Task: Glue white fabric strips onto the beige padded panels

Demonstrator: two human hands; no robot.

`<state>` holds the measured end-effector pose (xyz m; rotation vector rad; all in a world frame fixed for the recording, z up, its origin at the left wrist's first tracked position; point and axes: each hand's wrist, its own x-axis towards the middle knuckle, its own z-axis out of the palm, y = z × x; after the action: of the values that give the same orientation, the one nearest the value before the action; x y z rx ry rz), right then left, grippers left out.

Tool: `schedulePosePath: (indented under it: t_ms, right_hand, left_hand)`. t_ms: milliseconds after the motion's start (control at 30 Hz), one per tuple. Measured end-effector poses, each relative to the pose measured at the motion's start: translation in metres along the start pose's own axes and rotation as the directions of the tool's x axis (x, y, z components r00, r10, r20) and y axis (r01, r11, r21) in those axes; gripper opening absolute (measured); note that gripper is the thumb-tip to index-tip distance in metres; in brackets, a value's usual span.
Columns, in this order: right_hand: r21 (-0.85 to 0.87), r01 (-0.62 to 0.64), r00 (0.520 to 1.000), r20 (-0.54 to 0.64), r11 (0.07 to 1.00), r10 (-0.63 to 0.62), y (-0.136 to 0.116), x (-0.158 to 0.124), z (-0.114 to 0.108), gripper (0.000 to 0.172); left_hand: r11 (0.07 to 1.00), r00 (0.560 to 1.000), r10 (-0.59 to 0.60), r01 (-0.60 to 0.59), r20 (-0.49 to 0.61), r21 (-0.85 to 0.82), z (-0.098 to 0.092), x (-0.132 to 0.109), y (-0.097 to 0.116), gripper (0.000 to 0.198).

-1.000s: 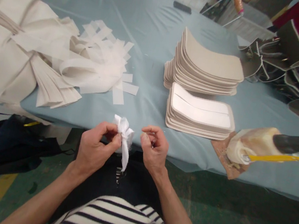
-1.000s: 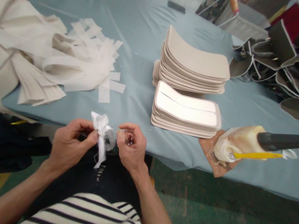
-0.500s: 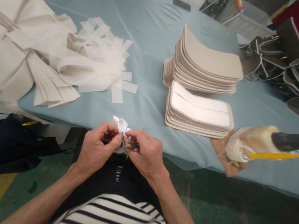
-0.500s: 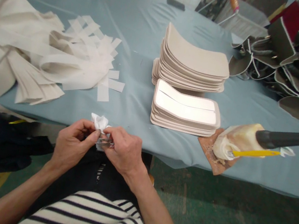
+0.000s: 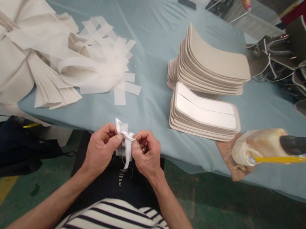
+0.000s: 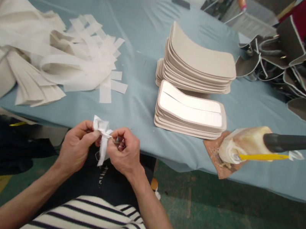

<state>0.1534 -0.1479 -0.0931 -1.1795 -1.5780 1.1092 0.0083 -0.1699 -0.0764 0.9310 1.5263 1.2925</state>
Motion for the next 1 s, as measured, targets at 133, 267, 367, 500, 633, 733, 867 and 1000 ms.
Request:
schedulePosePath:
  t_ms: [133,267,367,500,633,733,867,1000]
  right_hand:
    - [-0.159,0.167,0.986,0.036,0.973,-0.163,-0.002,0.002,-0.005,0.007]
    - [-0.334,0.354,0.933,0.067,0.874,-0.353,0.0,0.003,-0.008,0.012]
    - [-0.323,0.386,0.917,0.033,0.864,-0.397,0.002,0.0,-0.005,0.017]
    - [-0.199,0.232,0.962,-0.097,0.952,-0.255,0.001,-0.004,0.004,0.016]
    - [-0.009,-0.094,0.992,-0.082,0.996,0.093,-0.004,0.0,0.007,0.02]
    - [0.115,-0.236,0.967,-0.072,0.965,0.245,-0.007,0.006,0.006,0.023]
    - [0.376,-0.329,0.926,-0.05,0.866,0.373,-0.006,0.008,0.008,0.025]
    - [0.56,-0.371,0.893,-0.005,0.741,0.451,0.0,0.005,0.016,0.023]
  left_hand:
    - [0.967,0.982,0.186,-0.178,-0.03,0.181,-0.002,-0.005,-0.004,0.015]
    - [0.911,0.952,0.304,-0.295,0.014,0.288,-0.003,-0.009,-0.01,0.012]
    - [0.907,0.953,0.301,-0.278,-0.025,0.317,-0.003,-0.01,-0.013,0.011]
    - [0.949,0.975,0.206,-0.177,-0.087,0.262,-0.001,-0.006,-0.01,0.012]
    - [0.998,0.999,-0.044,0.042,-0.03,-0.056,0.003,0.001,-0.004,0.018]
    - [0.968,0.987,-0.159,0.157,0.003,-0.196,0.007,0.003,-0.004,0.021]
    - [0.914,0.967,-0.253,0.249,0.029,-0.321,0.011,0.003,-0.006,0.022]
    - [0.828,0.943,-0.329,0.314,0.05,-0.465,0.014,0.005,-0.001,0.026]
